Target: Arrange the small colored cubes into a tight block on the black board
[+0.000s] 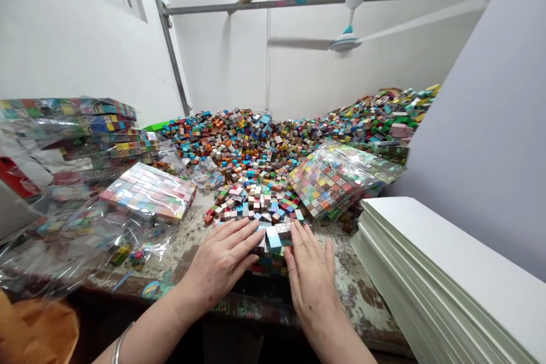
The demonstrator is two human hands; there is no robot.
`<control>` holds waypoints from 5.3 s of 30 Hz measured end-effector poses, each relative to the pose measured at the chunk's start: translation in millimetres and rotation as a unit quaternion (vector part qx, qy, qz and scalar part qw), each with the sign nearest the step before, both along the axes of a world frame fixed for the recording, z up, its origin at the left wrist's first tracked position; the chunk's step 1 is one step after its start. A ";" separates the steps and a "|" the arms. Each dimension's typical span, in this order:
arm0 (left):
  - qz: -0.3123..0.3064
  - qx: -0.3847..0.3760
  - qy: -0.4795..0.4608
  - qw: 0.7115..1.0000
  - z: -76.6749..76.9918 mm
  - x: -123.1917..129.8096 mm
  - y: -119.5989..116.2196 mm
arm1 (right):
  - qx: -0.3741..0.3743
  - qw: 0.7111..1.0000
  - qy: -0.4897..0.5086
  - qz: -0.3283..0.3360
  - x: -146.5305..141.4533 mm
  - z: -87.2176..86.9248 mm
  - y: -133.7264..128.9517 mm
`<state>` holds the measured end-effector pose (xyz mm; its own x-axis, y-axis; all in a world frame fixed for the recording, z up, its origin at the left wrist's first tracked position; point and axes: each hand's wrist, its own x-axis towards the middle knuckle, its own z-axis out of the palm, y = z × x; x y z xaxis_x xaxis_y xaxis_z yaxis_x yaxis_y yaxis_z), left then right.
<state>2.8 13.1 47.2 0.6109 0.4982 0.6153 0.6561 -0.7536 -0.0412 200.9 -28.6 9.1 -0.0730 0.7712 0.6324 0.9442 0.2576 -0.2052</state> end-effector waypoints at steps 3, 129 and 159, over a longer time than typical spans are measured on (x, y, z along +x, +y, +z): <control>-0.002 0.002 -0.001 1.000 -0.2 -0.1 -0.3 | 0.011 1.000 0.007 -0.006 -1.2 -0.3 -3.6; -0.053 -0.031 0.059 0.996 7.6 19.5 17.5 | -0.174 0.980 0.024 -0.095 114.3 -37.6 28.2; -0.045 -0.057 0.069 0.995 10.1 20.1 15.9 | -0.232 0.934 0.265 0.063 64.4 30.8 111.5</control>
<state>22.8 29.0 57.3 0.7306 0.4997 0.4654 0.5803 -0.8135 -0.0376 265.2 82.9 39.9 0.0475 0.9774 0.2058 0.6472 0.1268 -0.7517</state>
